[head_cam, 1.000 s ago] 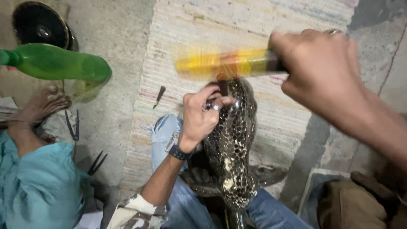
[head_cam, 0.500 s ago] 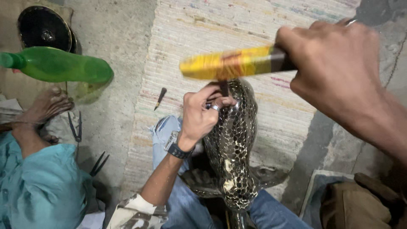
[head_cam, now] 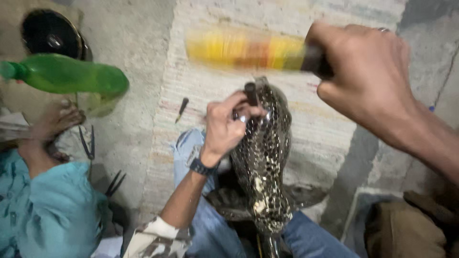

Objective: The person sits on the floor holding a punch against a brass metal sculpture and repeatedly strikes the punch with a mallet, repositioning the punch on the sculpture's surface between strikes to work the metal detailing.

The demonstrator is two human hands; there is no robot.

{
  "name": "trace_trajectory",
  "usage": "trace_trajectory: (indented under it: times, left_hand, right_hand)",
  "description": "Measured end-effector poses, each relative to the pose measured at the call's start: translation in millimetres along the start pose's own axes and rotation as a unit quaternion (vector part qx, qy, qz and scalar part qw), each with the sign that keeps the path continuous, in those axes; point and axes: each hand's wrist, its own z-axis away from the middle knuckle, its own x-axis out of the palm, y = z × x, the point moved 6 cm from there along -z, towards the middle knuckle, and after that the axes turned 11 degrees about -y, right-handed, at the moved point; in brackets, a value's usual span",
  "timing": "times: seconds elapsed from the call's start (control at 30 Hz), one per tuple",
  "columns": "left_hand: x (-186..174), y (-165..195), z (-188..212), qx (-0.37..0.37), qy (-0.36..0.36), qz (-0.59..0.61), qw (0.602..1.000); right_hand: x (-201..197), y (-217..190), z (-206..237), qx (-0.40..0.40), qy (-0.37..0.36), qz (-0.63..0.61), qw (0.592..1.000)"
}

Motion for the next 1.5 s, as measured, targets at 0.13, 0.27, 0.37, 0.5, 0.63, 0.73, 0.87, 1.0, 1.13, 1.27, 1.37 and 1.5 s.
trace_trajectory:
  times: [0.13, 0.27, 0.37, 0.5, 0.63, 0.73, 0.87, 1.0, 1.13, 1.27, 1.37, 1.5]
  left_hand:
    - [-1.0, 1.8, 0.3, 0.005, 0.004, 0.03, 1.0]
    - [0.8, 3.0, 4.6, -0.034, 0.0, 0.026, 0.999]
    - [-1.8, 6.4, 1.1, 0.005, 0.0, 0.005, 1.0]
    - [-1.4, 1.0, 0.1, -0.011, -0.01, 0.038, 0.999]
    - [-1.8, 3.3, 1.9, -0.011, -0.011, 0.011, 1.0]
    - [-2.6, 5.6, 2.4, -0.012, -0.007, 0.03, 0.999]
    - [-4.8, 10.1, -0.6, 0.004, -0.019, 0.022, 1.0]
    - [-6.7, 11.5, -1.6, 0.006, -0.026, 0.033, 0.999]
    - [-6.6, 12.4, -0.3, 0.006, -0.031, 0.028, 0.999]
    - [-7.4, 9.9, -1.6, 0.001, -0.04, 0.031, 0.999]
    - [-8.3, 7.6, -3.3, 0.004, -0.048, 0.03, 0.998]
    - [-9.0, 8.9, -3.4, 0.038, -0.053, 0.04, 0.997]
  right_hand:
    - [-6.1, 7.2, 1.2, 0.038, -0.01, -0.085, 0.996]
    - [-6.5, 7.9, 6.3, 0.023, -0.005, -0.098, 0.995]
    - [-8.6, 4.1, 7.8, -0.007, 0.027, -0.089, 0.996]
    - [-15.1, 7.2, 12.6, 0.001, 0.036, -0.22, 0.975]
    - [-15.2, 1.4, 15.0, -0.006, -0.018, 0.073, 0.997]
    - [0.5, 13.0, 14.3, 0.053, -0.06, -0.051, 0.996]
    - [14.2, 20.2, 13.1, 0.066, -0.056, -0.027, 0.996]
    - [-0.2, 10.8, 14.3, -0.013, 0.009, -0.015, 1.0]
    - [-7.2, 3.7, 12.0, 0.009, -0.016, -0.008, 1.0]
    - [-5.8, -0.2, 11.1, 0.011, 0.002, 0.036, 0.999]
    - [-2.2, 10.7, 14.5, 0.02, 0.022, -0.133, 0.991]
    - [7.0, 7.4, 15.1, -0.013, -0.026, 0.154, 0.988]
